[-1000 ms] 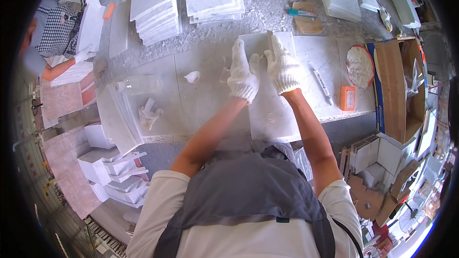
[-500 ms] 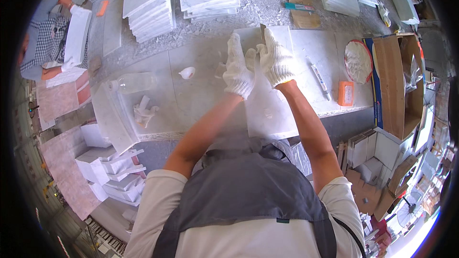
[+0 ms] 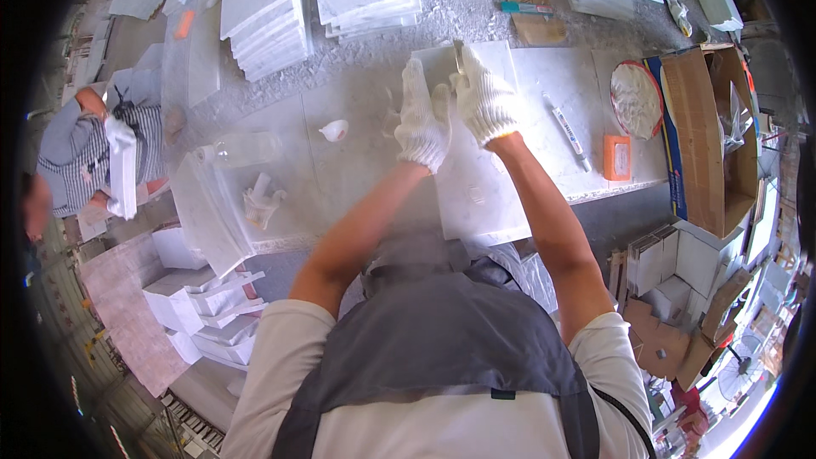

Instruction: The person applies adhesive from a tube onto a white tile using a putty knife to spread it evenly. The person then wipes the tile surface with a cloth and repeats the process on another tile.

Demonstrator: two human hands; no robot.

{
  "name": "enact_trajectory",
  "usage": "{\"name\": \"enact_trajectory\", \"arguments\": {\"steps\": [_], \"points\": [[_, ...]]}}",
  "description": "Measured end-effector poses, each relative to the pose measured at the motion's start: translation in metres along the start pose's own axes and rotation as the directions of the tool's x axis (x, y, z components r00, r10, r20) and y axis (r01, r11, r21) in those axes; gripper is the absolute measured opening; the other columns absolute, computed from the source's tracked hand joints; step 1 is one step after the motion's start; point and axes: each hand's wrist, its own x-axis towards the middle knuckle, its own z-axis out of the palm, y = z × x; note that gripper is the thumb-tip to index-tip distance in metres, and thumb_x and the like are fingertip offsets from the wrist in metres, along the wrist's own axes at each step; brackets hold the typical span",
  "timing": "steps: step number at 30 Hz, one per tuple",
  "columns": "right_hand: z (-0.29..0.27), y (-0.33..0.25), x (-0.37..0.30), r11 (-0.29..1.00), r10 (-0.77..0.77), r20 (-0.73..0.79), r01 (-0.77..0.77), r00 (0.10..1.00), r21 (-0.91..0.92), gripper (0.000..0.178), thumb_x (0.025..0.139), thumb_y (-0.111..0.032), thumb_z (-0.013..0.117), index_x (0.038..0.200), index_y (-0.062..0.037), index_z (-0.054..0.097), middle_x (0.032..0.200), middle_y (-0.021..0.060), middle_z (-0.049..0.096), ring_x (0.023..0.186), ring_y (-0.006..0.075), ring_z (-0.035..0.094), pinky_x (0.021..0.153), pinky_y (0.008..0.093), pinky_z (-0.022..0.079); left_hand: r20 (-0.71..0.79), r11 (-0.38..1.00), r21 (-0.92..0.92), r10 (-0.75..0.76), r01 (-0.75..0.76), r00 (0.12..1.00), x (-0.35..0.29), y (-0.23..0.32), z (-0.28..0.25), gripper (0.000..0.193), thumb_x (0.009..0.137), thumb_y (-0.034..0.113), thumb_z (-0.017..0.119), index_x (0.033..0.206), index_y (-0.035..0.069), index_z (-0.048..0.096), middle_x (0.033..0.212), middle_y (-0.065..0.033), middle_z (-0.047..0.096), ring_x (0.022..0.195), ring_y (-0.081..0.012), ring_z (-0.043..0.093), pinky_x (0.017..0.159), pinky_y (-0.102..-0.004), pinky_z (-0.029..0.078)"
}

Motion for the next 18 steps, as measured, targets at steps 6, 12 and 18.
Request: {"name": "enact_trajectory", "arguments": {"steps": [6, 12, 18], "points": [[0.005, -0.004, 0.0, 0.993, 0.018, 0.065, -0.01, 0.998, -0.114, 0.049, 0.1, -0.022, 0.057, 0.145, -0.0042, 0.051, 0.104, 0.02, 0.075, 0.095, 0.0418, 0.072, 0.084, 0.0495, 0.057, 0.039, 0.999, -0.044, -0.004, 0.005, 0.999, -0.003, -0.005, 0.007, 0.073, 0.106, 0.019, 0.051, 0.166, 0.003, 0.012, 0.169, -0.0199, 0.025, 0.155, -0.029, 0.028, 0.126, -0.0387, 0.024], [0.005, -0.003, -0.001, 0.994, 0.105, 0.089, -0.105, 0.991, 0.001, 0.048, 0.1, -0.021, 0.057, 0.145, -0.0066, 0.052, 0.105, 0.0207, 0.075, 0.094, 0.043, 0.072, 0.083, 0.0494, 0.057, 0.075, 0.917, -0.384, -0.082, 0.105, 0.994, -0.002, -0.021, 0.027, 0.069, 0.107, 0.016, 0.052, 0.165, 0.005, 0.017, 0.154, -0.0147, 0.043, 0.144, -0.0243, 0.042, 0.121, -0.0353, 0.033], [0.005, -0.003, -0.004, 0.991, 0.121, 0.115, -0.126, 0.986, 0.041, 0.05, 0.1, -0.023, 0.057, 0.148, -0.012, 0.051, 0.109, 0.023, 0.073, 0.095, 0.0435, 0.071, 0.084, 0.0504, 0.055, 0.053, 0.883, -0.454, -0.103, 0.116, 0.993, -0.001, -0.021, 0.025, 0.069, 0.106, 0.017, 0.054, 0.164, 0.004, 0.018, 0.154, -0.015, 0.044, 0.139, -0.0248, 0.048, 0.12, -0.0343, 0.035]]}}
